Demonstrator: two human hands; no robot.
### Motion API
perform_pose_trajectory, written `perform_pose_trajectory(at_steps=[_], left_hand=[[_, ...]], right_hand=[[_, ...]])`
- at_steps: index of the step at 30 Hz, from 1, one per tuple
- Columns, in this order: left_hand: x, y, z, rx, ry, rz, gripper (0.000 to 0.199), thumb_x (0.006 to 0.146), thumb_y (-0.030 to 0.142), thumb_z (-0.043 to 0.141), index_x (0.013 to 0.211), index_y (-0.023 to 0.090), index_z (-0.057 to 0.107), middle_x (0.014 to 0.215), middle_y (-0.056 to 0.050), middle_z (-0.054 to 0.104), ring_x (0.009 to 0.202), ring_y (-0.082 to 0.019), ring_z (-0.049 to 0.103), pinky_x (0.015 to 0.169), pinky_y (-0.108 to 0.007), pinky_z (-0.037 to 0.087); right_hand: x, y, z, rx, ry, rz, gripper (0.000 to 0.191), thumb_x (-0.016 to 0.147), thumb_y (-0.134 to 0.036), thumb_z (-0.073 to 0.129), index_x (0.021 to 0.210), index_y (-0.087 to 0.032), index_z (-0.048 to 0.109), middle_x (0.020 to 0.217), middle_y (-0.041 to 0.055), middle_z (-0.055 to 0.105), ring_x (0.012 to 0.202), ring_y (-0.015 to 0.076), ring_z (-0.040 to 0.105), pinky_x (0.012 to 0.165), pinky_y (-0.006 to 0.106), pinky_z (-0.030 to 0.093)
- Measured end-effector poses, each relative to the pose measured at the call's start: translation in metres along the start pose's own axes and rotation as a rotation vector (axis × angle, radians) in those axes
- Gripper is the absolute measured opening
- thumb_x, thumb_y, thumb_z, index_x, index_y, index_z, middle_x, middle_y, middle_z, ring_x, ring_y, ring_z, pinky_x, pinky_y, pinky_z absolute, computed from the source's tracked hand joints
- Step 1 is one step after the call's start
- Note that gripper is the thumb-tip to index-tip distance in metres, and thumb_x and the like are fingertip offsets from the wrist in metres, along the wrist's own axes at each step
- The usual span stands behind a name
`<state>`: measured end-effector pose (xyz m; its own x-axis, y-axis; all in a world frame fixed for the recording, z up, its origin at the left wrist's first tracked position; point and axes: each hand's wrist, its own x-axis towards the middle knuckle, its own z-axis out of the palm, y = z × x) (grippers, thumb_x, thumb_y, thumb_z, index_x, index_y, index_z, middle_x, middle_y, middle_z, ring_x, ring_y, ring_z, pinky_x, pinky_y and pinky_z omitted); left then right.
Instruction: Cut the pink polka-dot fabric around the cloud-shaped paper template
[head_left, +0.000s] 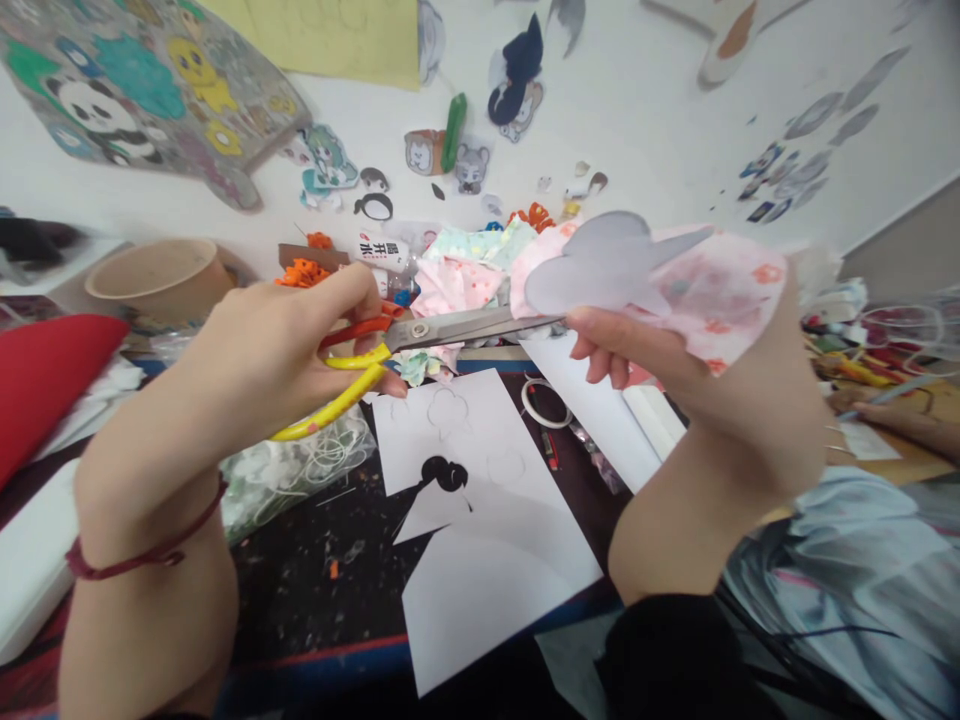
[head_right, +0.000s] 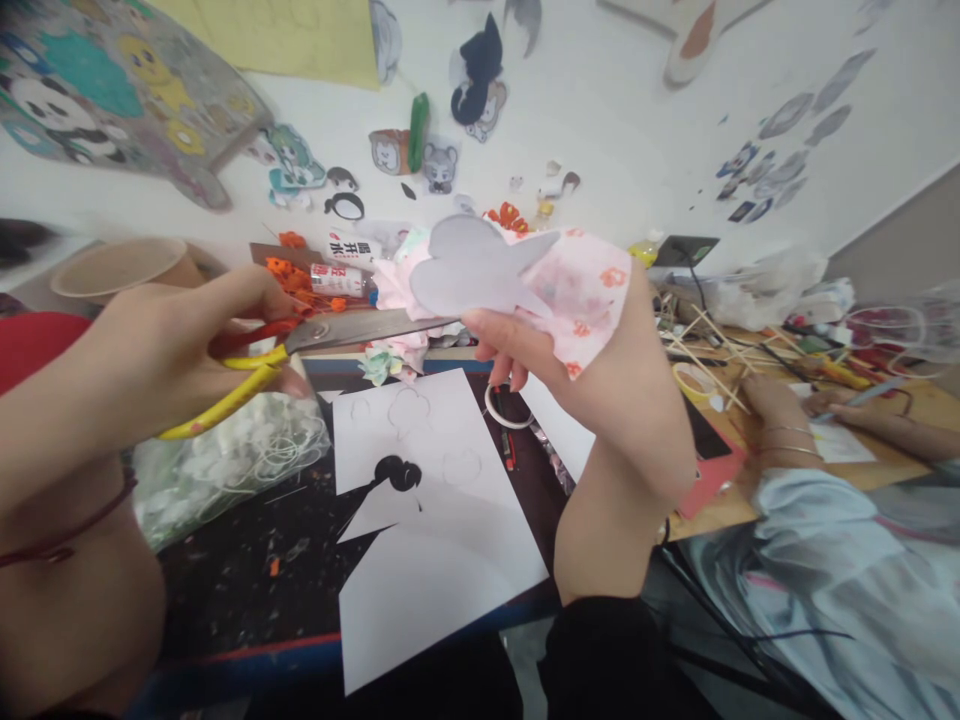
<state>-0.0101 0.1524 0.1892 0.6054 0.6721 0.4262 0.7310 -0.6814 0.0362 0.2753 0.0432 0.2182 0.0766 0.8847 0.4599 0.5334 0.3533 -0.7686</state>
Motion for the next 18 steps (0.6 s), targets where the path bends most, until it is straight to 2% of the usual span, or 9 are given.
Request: perform_pose_trajectory(at_steps=[2,4,6,8,12,18], left_hand=[[-0.0001,-0.0006,0.0007,0.009,-0.005,0.000,0.044,0.078,0.066,0.060,0.093,0.025,0.051,0.062,0.005,0.055,0.056,-0.014,0.055,0.053,-0.029,0.032],[-0.0004,-0.0004,0.0011,0.002,-0.001,-0.001,0.052,0.079,0.074,0.049,0.093,0.024,0.052,0.063,0.007,0.051,0.060,-0.013,0.060,0.056,-0.029,0.033],[-0.0009,0.0003,0.0011,-0.012,-0.002,-0.007,0.063,0.081,0.080,0.035,0.094,0.021,0.052,0.063,0.009,0.046,0.069,-0.014,0.066,0.058,-0.032,0.034],[-0.0015,0.0008,0.0008,-0.015,-0.002,-0.013,0.068,0.081,0.082,0.029,0.096,0.019,0.051,0.065,0.010,0.044,0.075,-0.017,0.068,0.059,-0.035,0.035],[-0.0022,0.0004,-0.0001,0.014,-0.001,-0.027,0.069,0.079,0.084,0.032,0.102,0.021,0.051,0.073,0.008,0.052,0.077,-0.018,0.068,0.059,-0.035,0.034],[-0.0016,0.0005,0.0002,0.027,0.021,-0.031,0.048,0.083,0.072,0.050,0.099,0.027,0.049,0.069,0.002,0.061,0.062,-0.020,0.059,0.055,-0.029,0.035]], right_hand=[[-0.0003,-0.0012,0.0001,-0.023,0.000,-0.009,0.019,0.079,-0.034,0.085,0.070,-0.025,0.071,0.061,-0.0009,0.068,0.046,0.0143,0.058,0.042,0.031,0.052],[-0.0005,-0.0024,0.0001,-0.046,-0.001,-0.013,0.019,0.080,-0.034,0.084,0.069,-0.026,0.071,0.061,-0.0019,0.068,0.046,0.0138,0.058,0.041,0.031,0.051],[-0.0005,-0.0034,0.0001,-0.041,-0.006,0.003,0.018,0.080,-0.032,0.084,0.069,-0.026,0.071,0.061,-0.0016,0.068,0.046,0.0138,0.058,0.042,0.030,0.051],[-0.0002,-0.0043,0.0003,-0.017,0.003,0.016,0.017,0.079,-0.027,0.085,0.068,-0.025,0.071,0.061,-0.0003,0.069,0.045,0.0139,0.058,0.043,0.031,0.050],[0.0004,-0.0056,0.0014,0.004,0.030,-0.013,0.019,0.078,-0.020,0.085,0.066,-0.022,0.070,0.058,0.0004,0.067,0.044,0.0135,0.057,0.042,0.030,0.049],[0.0010,-0.0012,0.0031,0.014,0.029,-0.058,0.023,0.079,-0.020,0.084,0.063,-0.022,0.068,0.057,-0.0005,0.066,0.043,0.0137,0.058,0.038,0.029,0.047]])
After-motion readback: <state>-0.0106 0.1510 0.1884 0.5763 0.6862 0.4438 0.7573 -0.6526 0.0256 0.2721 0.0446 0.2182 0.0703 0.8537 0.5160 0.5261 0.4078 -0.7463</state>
